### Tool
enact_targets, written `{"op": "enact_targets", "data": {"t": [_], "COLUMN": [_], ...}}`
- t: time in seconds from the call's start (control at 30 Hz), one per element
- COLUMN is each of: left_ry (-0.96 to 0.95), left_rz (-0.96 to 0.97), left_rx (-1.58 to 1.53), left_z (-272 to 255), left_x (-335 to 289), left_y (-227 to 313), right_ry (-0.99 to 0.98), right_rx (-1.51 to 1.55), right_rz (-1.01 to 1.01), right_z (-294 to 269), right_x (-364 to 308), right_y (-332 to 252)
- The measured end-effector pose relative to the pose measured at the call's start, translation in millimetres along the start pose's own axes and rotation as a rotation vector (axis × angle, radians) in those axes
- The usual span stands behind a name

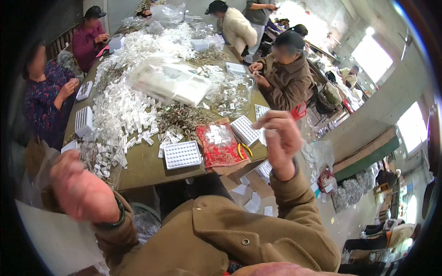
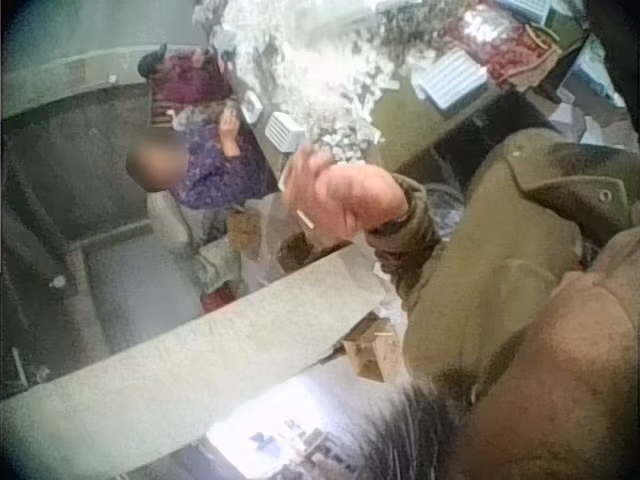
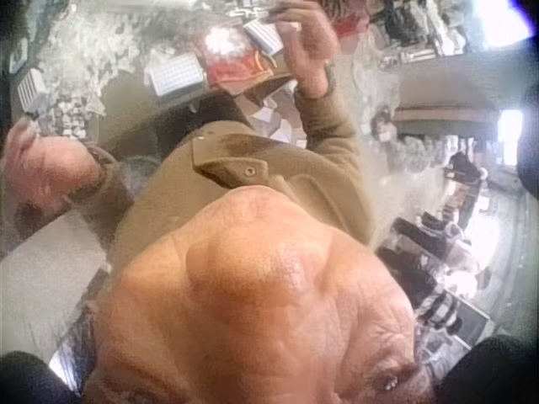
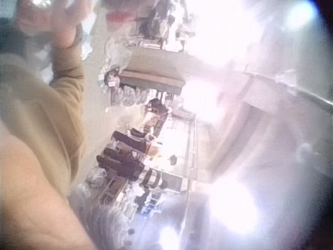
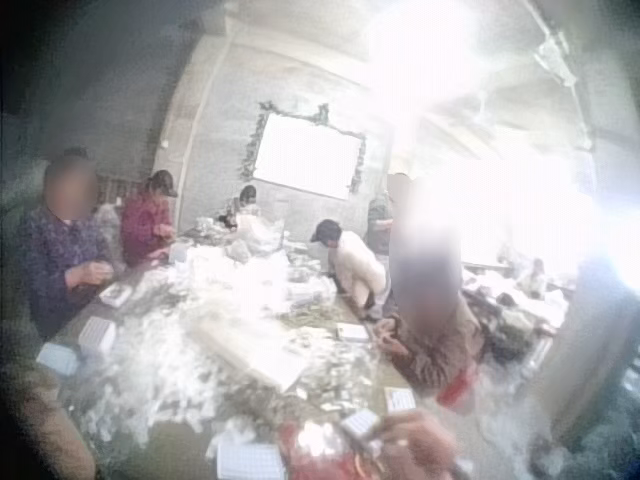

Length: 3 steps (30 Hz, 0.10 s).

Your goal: The person repeatedly picks small white plastic housings and metal components from a table, inserts the metal parts into the housings, and places the assembled units into a white tray. The person also uses a small light source to illuminate the components during assembly.

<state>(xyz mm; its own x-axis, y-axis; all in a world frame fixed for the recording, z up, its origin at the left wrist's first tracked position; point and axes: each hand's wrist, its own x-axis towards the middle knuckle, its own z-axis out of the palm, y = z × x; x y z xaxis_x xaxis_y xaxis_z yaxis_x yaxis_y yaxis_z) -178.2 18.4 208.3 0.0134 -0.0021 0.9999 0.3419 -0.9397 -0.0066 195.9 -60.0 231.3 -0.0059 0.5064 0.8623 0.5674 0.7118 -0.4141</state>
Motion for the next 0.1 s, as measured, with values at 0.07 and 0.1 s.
{"op": "enact_targets", "data": {"t": [0.07,0.1], "left_ry": [0.189,0.238], "left_rz": [0.133,0.196], "left_rx": [-0.112,-0.195], "left_z": [-19,-29], "left_x": [20,32], "left_y": [13,21], "right_ry": [0.053,0.112], "right_rx": [-0.169,-0.127], "right_rz": [-0.292,-0.333], "right_z": [-24,-25], "right_x": [16,18], "right_y": [-19,-22]}}
